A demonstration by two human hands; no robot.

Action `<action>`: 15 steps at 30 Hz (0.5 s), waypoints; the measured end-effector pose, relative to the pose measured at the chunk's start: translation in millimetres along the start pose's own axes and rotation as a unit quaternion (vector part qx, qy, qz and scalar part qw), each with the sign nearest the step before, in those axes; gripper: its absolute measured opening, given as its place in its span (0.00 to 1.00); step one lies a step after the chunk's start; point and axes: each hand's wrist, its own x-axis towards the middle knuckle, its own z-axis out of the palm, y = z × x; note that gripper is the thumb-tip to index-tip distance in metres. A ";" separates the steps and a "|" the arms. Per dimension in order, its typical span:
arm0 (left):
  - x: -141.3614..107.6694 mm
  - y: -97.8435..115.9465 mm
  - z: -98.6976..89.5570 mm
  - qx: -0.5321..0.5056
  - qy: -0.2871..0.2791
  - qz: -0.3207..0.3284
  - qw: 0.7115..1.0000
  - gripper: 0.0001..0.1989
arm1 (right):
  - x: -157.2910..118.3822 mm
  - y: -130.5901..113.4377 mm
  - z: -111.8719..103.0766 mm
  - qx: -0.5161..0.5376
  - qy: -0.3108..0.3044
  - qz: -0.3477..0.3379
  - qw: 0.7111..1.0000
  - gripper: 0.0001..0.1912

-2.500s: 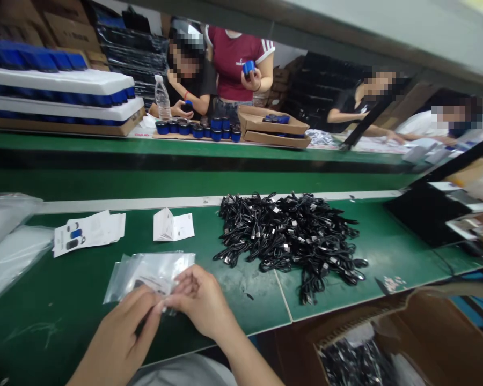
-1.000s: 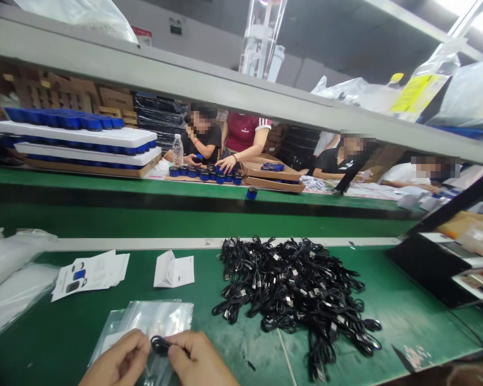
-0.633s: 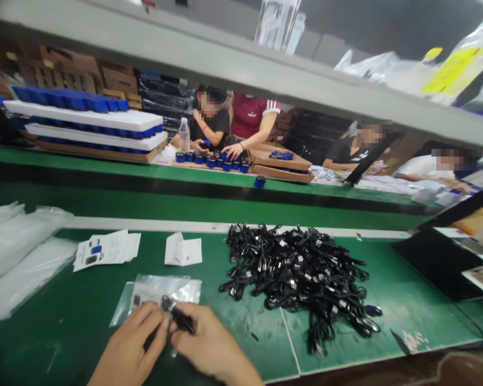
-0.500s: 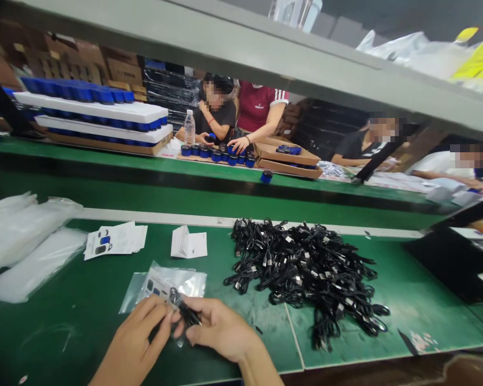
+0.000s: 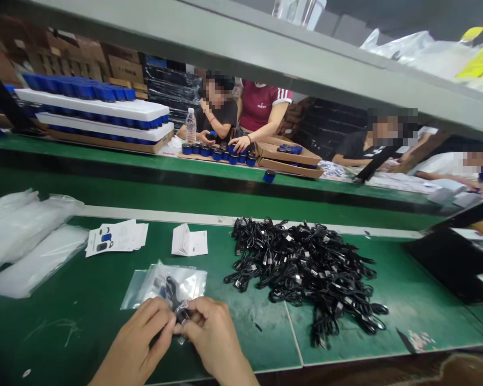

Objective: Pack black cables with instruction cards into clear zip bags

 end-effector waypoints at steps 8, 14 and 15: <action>2.1 3.7 2.1 -0.002 -0.034 0.006 0.999 0.10 | -4.0 3.8 -4.0 -0.215 0.082 -0.208 0.951 0.08; 3.8 8.0 5.3 -0.025 -0.008 0.019 0.999 0.11 | -1.3 15.0 16.1 -0.220 0.247 -0.186 0.925 0.09; 3.6 8.9 5.9 -0.038 -0.005 0.013 0.999 0.11 | 0.3 14.5 17.0 -0.154 0.245 -0.140 0.947 0.06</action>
